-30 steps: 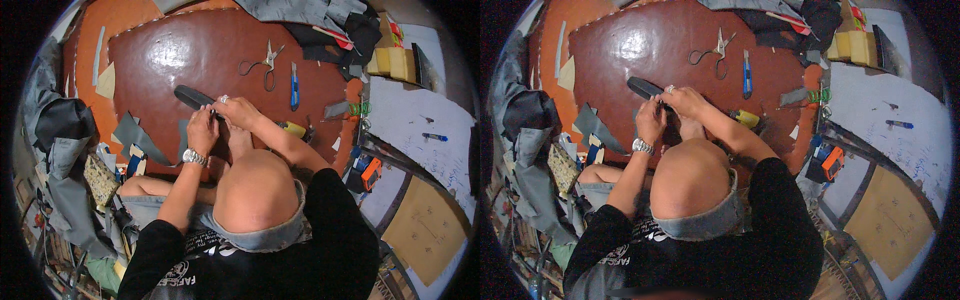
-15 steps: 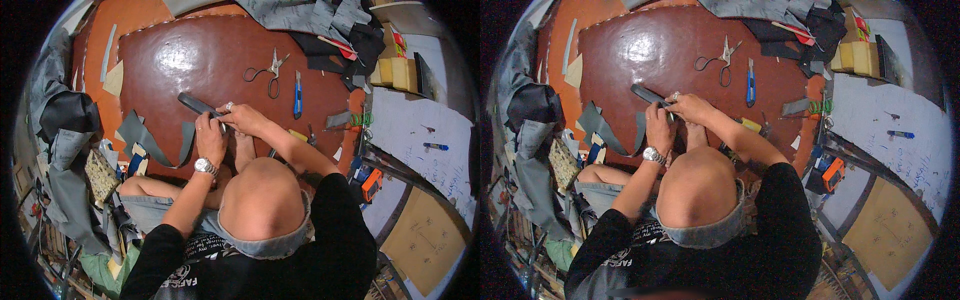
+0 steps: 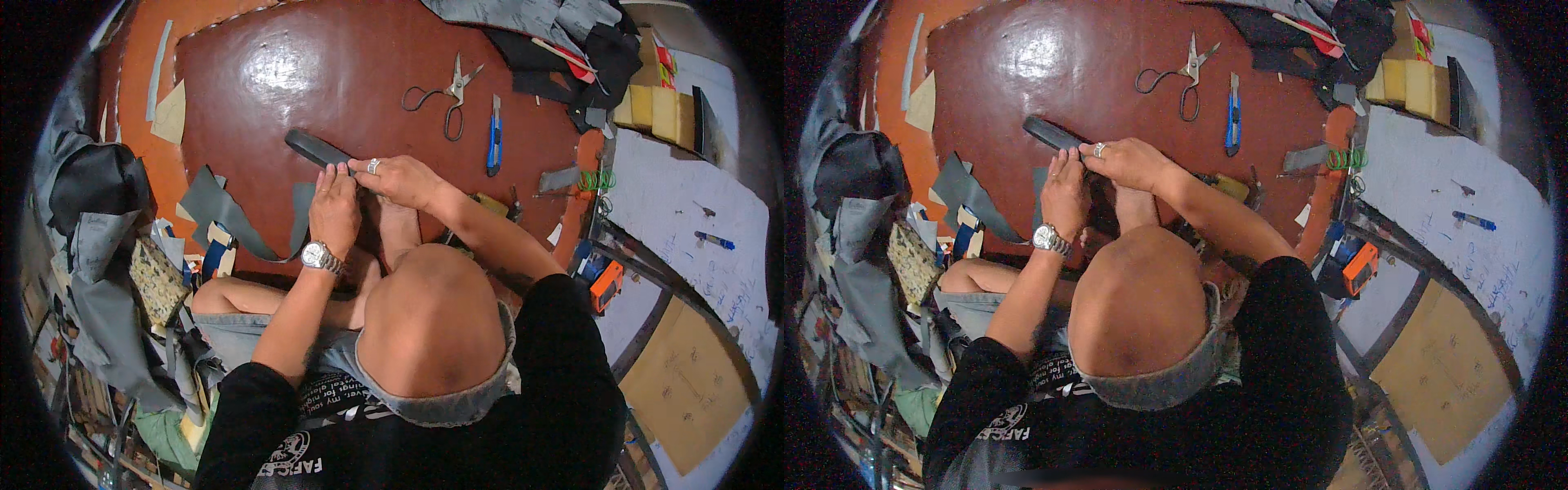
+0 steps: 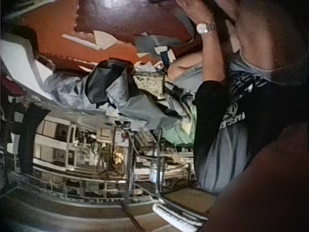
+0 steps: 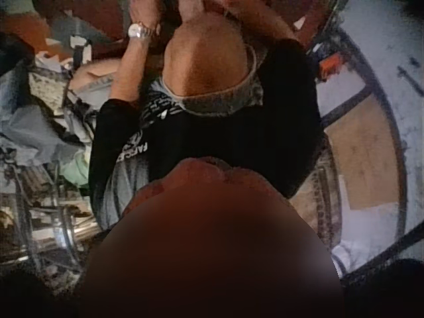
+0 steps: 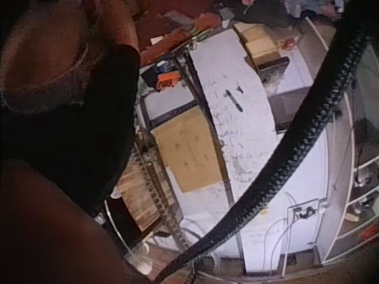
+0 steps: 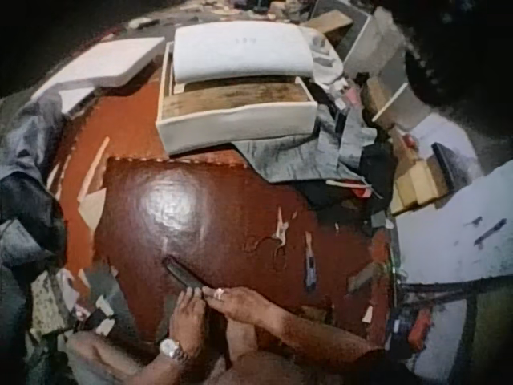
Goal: The person assembles a slide by attaching a green and white strap to a black sole. They use scissors to trim the strap and a utility knife to cut the sole, then mark the strap with a pen.
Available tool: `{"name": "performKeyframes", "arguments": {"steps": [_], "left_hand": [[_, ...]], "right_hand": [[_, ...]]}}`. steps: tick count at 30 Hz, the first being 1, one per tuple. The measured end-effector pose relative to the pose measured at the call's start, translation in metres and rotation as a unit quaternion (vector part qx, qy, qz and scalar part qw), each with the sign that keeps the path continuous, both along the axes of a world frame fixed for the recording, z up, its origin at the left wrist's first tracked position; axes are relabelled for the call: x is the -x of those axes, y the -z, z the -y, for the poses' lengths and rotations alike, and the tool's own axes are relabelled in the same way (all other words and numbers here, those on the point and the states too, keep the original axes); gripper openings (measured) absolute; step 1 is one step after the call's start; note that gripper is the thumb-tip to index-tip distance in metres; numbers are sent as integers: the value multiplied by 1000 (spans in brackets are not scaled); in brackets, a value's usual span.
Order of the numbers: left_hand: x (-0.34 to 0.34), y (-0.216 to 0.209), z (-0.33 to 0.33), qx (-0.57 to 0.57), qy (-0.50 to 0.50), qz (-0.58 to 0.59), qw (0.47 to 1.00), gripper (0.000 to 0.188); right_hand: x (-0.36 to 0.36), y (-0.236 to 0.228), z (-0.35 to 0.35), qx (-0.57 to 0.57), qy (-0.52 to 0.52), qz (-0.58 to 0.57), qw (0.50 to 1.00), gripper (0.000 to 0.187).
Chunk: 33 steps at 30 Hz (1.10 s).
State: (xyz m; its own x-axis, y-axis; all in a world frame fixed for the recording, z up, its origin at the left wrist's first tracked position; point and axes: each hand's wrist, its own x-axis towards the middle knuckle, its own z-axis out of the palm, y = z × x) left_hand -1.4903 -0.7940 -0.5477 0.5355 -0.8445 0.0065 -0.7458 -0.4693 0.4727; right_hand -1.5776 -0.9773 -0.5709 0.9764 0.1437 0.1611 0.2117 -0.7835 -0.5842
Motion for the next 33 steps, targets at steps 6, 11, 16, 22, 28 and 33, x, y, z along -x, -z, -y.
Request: {"name": "performKeyframes", "arguments": {"steps": [6, 11, 16, 22, 28, 33], "left_hand": [[-12, -1, 9, 15, -29, -65, 997, 39], [-29, -10, 15, -15, -95, -129, 987, 17], [-25, -9, 16, -4, -78, -100, 992, 31], [-12, -7, 3, -12, -89, -102, 991, 35], [18, -20, 11, 0, -111, -48, 993, 36], [15, -9, 21, -46, -128, 2, 991, 39]], "right_hand": [[-1, 2, -6, 26, 89, -43, 995, 27], [-16, 4, -11, 2, 136, -72, 988, 22], [-10, 0, 7, -65, 108, -123, 984, 23], [-6, -6, 26, -169, 64, -136, 974, 40], [-16, 2, 13, -172, 22, -176, 969, 35], [-8, -2, 0, -52, 42, -106, 992, 27]]}}
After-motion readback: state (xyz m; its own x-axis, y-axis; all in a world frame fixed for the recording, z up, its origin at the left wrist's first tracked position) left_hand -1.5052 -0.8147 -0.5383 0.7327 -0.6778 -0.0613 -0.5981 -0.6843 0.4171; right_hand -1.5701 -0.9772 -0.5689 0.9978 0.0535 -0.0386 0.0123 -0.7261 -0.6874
